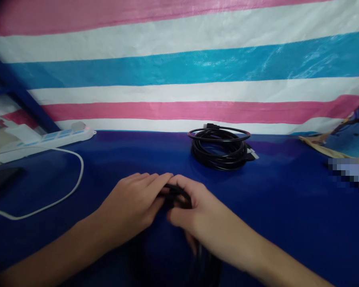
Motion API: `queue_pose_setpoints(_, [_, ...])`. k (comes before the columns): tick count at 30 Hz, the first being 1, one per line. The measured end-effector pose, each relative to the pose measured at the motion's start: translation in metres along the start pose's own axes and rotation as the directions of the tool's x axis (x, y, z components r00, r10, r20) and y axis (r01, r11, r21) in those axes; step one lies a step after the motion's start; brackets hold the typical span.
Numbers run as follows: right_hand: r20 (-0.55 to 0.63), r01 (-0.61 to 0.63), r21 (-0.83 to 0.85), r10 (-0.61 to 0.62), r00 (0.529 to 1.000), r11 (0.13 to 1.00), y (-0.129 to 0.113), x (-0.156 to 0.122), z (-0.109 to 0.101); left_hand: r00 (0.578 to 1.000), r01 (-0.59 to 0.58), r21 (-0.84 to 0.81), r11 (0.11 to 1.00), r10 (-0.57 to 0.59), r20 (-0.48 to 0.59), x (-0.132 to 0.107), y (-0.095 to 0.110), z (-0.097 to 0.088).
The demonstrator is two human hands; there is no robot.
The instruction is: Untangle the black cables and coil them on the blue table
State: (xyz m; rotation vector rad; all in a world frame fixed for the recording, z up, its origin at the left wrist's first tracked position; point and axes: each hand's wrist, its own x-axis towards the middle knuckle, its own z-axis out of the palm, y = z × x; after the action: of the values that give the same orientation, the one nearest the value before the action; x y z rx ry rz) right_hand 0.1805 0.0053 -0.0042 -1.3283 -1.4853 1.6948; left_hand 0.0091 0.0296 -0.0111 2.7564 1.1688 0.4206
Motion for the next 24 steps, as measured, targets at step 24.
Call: queue_pose_setpoints(24, [0.029,0.012,0.451,-0.028,0.999,0.892,-0.007,-0.012,0.006,0.860,0.426,-0.793,0.435,-0.469,0.204,0.012,-0.003,-0.013])
